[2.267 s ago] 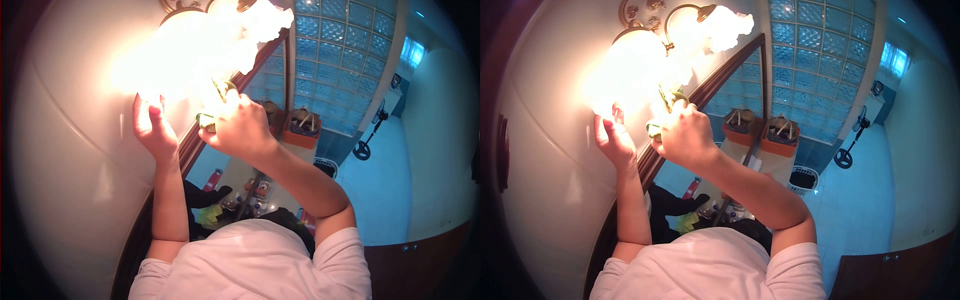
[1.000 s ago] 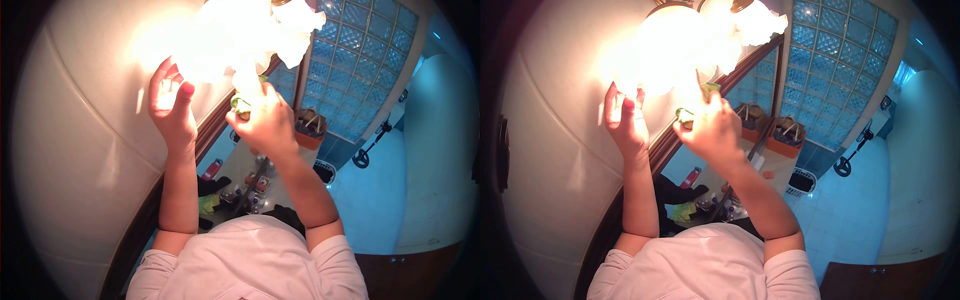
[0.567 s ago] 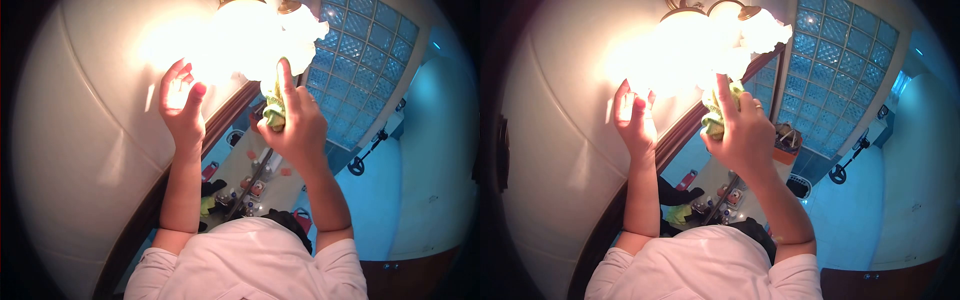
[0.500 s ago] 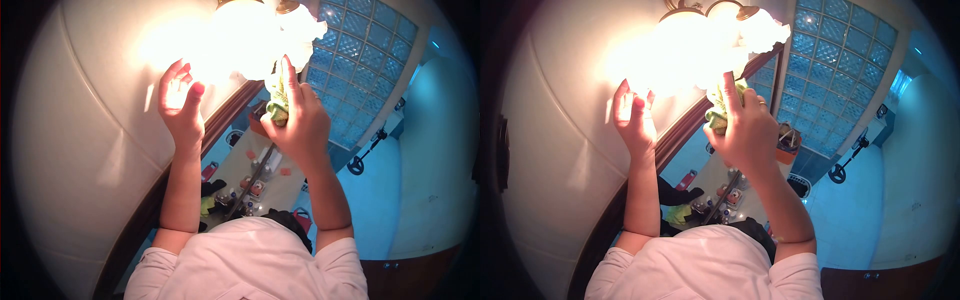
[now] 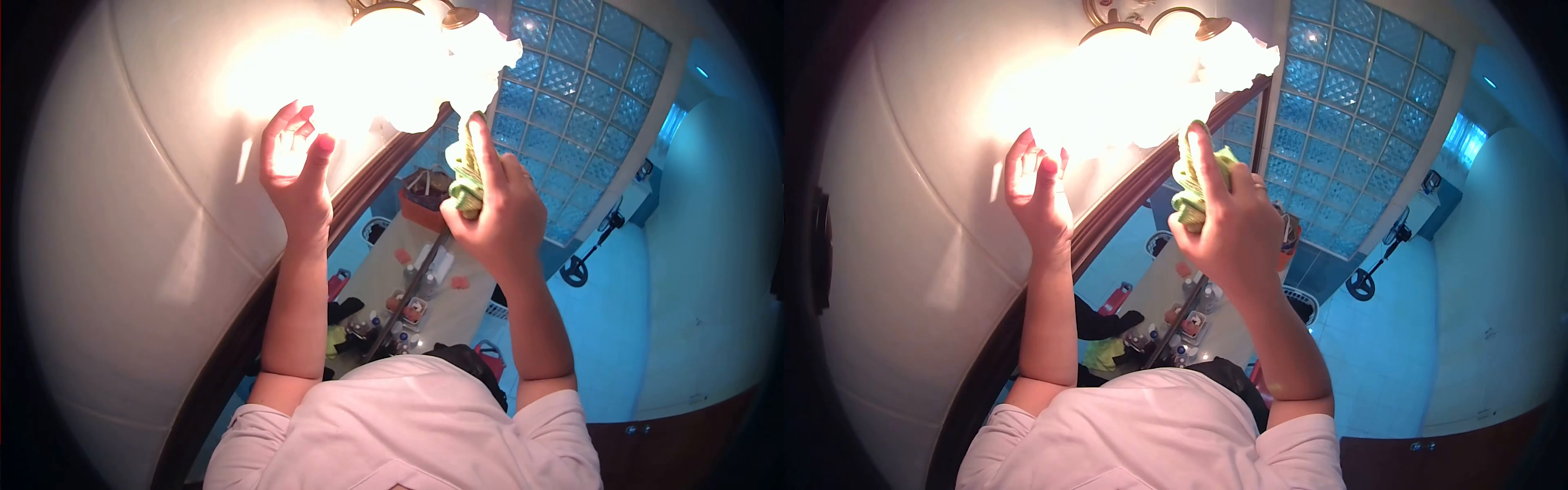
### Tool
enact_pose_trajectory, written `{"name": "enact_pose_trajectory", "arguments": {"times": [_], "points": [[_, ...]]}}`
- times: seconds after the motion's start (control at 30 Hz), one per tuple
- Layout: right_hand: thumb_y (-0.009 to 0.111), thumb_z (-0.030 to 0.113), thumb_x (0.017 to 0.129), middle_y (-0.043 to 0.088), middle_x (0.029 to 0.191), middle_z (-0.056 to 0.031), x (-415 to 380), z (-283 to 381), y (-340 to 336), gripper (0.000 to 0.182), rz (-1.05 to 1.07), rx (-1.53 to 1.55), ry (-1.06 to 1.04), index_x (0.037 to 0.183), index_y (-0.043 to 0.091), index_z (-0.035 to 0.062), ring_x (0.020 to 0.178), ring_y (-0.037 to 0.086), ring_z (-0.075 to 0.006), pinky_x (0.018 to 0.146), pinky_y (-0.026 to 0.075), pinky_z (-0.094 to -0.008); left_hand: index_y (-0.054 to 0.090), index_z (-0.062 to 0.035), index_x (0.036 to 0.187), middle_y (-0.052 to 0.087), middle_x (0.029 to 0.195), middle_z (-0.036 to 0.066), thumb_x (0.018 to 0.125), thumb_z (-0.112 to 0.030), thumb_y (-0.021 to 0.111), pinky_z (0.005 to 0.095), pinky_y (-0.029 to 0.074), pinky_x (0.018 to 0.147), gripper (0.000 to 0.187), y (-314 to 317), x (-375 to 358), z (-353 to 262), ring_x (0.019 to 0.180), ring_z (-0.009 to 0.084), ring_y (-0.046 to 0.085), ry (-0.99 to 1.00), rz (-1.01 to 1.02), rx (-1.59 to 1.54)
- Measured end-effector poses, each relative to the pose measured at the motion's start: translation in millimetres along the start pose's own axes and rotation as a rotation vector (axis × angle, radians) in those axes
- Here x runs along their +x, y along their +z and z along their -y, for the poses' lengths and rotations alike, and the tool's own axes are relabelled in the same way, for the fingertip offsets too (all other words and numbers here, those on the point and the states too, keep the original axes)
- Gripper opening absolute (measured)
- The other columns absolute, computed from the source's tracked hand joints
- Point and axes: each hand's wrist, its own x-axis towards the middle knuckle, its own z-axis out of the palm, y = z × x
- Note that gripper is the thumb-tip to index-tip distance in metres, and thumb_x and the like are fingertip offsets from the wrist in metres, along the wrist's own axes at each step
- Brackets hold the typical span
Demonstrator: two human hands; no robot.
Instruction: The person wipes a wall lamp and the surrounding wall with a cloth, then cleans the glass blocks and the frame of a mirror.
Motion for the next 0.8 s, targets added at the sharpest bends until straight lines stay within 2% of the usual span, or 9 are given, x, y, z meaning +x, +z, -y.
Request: {"name": "enact_pose_trajectory", "arguments": {"times": [0.13, 0.3, 0.4, 0.5, 0.57, 0.63, 0.67, 0.73, 0.8], "points": [[0.073, 0.02, 0.057, 0.052, 0.088, -0.0105, 4.2, 5.0, -5.7, 0.092, -0.046, 0.037, -0.02, 0.14, 0.033, 0.0212, 0.079, 0.06, -0.0303, 0.065, 0.053, -0.0383, 0.052, -0.001, 0.118, 0.056, 0.11, 0.012, 0.076, -0.023, 0.075, 0.0361, 0.04, 0.094, 0.053, -0.5, 0.9, 3.0, 0.106, 0.0213, 0.051, 0.005, -0.004, -0.001], [0.068, 0.019, 0.059, 0.052, 0.087, -0.0097, 17.6, -3.7, 2.3, 0.082, -0.068, 0.008, -0.027, 0.136, 0.04, 0.0162, 0.076, 0.059, -0.027, 0.065, 0.052, -0.037, 0.052, -0.0012, 0.117, 0.055, 0.111, 0.012, 0.076, -0.021, 0.075, 0.0357, 0.04, 0.094, 0.052, -1.6, 1.5, 5.3, 0.106, 0.021, 0.051, -0.015, 0.016, -0.038], [0.065, 0.015, 0.058, 0.053, 0.084, -0.0099, 11.2, -13.5, 2.4, 0.083, -0.216, 0.214, -0.026, 0.137, 0.039, 0.0146, 0.074, 0.059, -0.0266, 0.065, 0.051, -0.0367, 0.051, -0.0014, 0.118, 0.055, 0.111, 0.012, 0.075, -0.02, 0.076, 0.0352, 0.041, 0.093, 0.053, -1.8, 0.0, 2.0, 0.105, 0.0205, 0.051, -0.04, 0.012, -0.051], [0.055, 0.003, 0.062, 0.052, 0.102, -0.0128, 18.8, -20.6, -18.7, 0.076, -0.181, 0.317, 0.026, 0.137, 0.039, 0.0102, 0.091, 0.056, -0.0261, 0.079, 0.047, -0.0344, 0.05, -0.0019, 0.119, 0.054, 0.112, 0.012, 0.074, -0.019, 0.077, 0.0343, 0.042, 0.092, 0.056, -1.9, 0.4, 1.8, 0.105, 0.02, 0.05, -0.054, 0.032, -0.081], [0.05, -0.004, 0.07, 0.05, 0.118, -0.0154, 41.5, -29.6, -33.2, 0.065, -0.251, 0.302, -0.124, 0.133, 0.044, 0.008, 0.107, 0.054, -0.0279, 0.091, 0.045, -0.035, 0.049, -0.0021, 0.119, 0.054, 0.112, 0.012, 0.074, -0.018, 0.077, 0.0344, 0.043, 0.092, 0.056, 0.0, 0.3, 0.6, 0.105, 0.0201, 0.05, -0.04, 0.037, -0.083], [0.054, -0.006, 0.076, 0.049, 0.118, -0.0134, 79.2, -36.7, -49.6, 0.055, -0.302, 0.229, -0.359, 0.128, 0.051, 0.0107, 0.106, 0.053, -0.0263, 0.09, 0.045, -0.0333, 0.049, -0.0023, 0.12, 0.053, 0.113, 0.012, 0.074, -0.016, 0.077, 0.0347, 0.043, 0.092, 0.056, -1.7, 0.6, 2.6, 0.105, 0.0201, 0.05, -0.043, 0.05, -0.095], [0.058, -0.006, 0.074, 0.048, 0.121, -0.0117, 99.2, -39.0, -58.7, 0.051, -0.189, 0.257, -0.387, 0.123, 0.055, 0.0088, 0.106, 0.053, -0.0258, 0.089, 0.046, -0.0332, 0.048, -0.0023, 0.12, 0.053, 0.113, 0.012, 0.074, -0.016, 0.077, 0.0346, 0.043, 0.092, 0.056, -1.7, 1.0, 2.0, 0.105, 0.02, 0.05, -0.042, 0.054, -0.099], [0.059, -0.01, 0.071, 0.049, 0.12, -0.0081, 132.0, -27.1, -67.0, 0.051, 0.033, 0.264, -0.635, 0.116, 0.062, 0.0138, 0.107, 0.052, -0.0252, 0.09, 0.044, -0.0326, 0.048, -0.0021, 0.121, 0.053, 0.112, 0.012, 0.074, -0.015, 0.077, 0.0345, 0.044, 0.092, 0.057, 0.3, 0.3, -0.1, 0.105, 0.0198, 0.05, -0.042, 0.058, -0.105], [0.063, -0.01, 0.068, 0.052, 0.117, -0.0074, 149.1, -2.3, -68.8, 0.054, 0.144, 0.06, -0.768, 0.111, 0.065, 0.0235, 0.106, 0.05, -0.0247, 0.091, 0.043, -0.0335, 0.047, -0.0021, 0.121, 0.053, 0.111, 0.011, 0.073, -0.013, 0.077, 0.0336, 0.046, 0.089, 0.057, -0.2, 0.3, 0.5, 0.104, 0.0192, 0.051, -0.037, 0.05, -0.124]]}}
